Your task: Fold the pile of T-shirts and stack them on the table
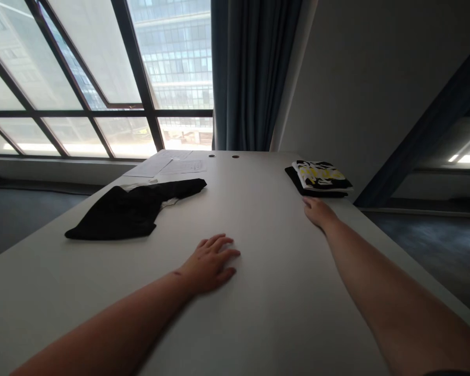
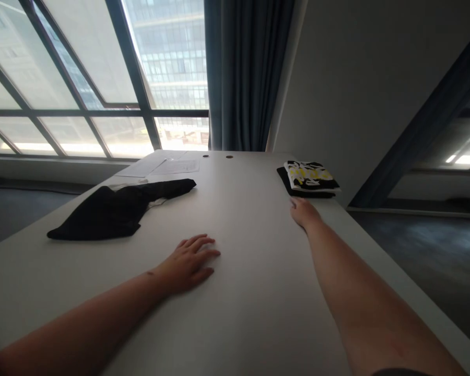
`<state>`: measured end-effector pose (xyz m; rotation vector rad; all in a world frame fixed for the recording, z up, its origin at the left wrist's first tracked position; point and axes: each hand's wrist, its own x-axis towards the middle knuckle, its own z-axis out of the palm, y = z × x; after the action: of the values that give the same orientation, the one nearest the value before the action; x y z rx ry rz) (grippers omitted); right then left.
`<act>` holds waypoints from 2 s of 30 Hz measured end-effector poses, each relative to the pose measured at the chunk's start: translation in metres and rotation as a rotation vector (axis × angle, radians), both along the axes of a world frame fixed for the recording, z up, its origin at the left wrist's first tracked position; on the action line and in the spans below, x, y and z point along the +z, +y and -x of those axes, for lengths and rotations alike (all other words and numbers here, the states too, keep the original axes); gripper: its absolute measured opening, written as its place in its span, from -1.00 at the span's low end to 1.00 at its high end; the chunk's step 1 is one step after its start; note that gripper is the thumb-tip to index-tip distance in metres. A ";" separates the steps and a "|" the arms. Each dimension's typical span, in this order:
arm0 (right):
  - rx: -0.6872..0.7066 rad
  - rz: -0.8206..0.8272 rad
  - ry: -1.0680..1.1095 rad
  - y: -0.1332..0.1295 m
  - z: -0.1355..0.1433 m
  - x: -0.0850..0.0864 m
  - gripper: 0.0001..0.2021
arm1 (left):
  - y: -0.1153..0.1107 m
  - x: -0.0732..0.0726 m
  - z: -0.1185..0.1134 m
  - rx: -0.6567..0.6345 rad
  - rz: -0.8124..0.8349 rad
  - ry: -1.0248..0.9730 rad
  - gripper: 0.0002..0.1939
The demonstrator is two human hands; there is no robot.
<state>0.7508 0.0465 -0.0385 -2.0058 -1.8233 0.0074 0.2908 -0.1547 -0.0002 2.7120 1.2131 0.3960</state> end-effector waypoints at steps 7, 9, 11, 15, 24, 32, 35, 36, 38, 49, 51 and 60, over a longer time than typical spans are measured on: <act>0.231 0.012 -0.152 -0.075 0.038 -0.011 -0.48 | 0.087 -0.003 0.136 0.801 -0.155 0.023 -0.42; 0.284 -0.001 -0.188 -0.098 0.046 -0.013 -0.48 | 0.102 -0.002 0.176 1.103 -0.148 -0.033 -0.39; 0.327 -0.004 -0.213 -0.120 0.056 -0.013 -0.49 | 0.110 -0.002 0.206 1.257 -0.110 -0.062 -0.34; 0.380 0.022 -0.266 -0.155 0.073 -0.012 -0.48 | 0.116 -0.004 0.228 1.252 -0.056 -0.034 -0.35; 0.413 0.072 -0.280 -0.167 0.082 0.003 -0.45 | 0.120 -0.001 0.219 1.197 -0.121 0.031 -0.36; 0.415 0.056 -0.245 -0.167 0.083 0.004 -0.46 | 0.112 0.013 0.193 1.034 -0.331 -0.095 -0.63; 0.423 0.056 -0.237 -0.167 0.083 0.006 -0.46 | 0.107 0.019 0.164 0.832 -0.415 -0.161 -0.65; 0.424 0.055 -0.236 -0.167 0.083 0.007 -0.46 | 0.104 0.020 0.149 0.745 -0.428 -0.192 -0.66; 0.425 0.052 -0.237 -0.167 0.083 0.007 -0.47 | 0.096 0.022 0.112 0.547 -0.387 -0.230 -0.70; 0.403 0.080 -0.230 -0.168 0.085 0.009 -0.47 | 0.084 0.007 0.060 0.372 -0.330 -0.032 -0.50; 0.406 0.078 -0.224 -0.168 0.085 0.009 -0.46 | 0.107 -0.001 0.094 0.676 -0.207 0.025 -0.38; 0.411 0.081 -0.218 -0.169 0.085 0.011 -0.47 | 0.158 -0.017 0.168 0.857 0.076 0.154 -0.38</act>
<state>0.6653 -0.1224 -0.0280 -1.7013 -2.3813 -0.0159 0.1233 0.0037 -0.0176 2.0474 2.3376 0.2092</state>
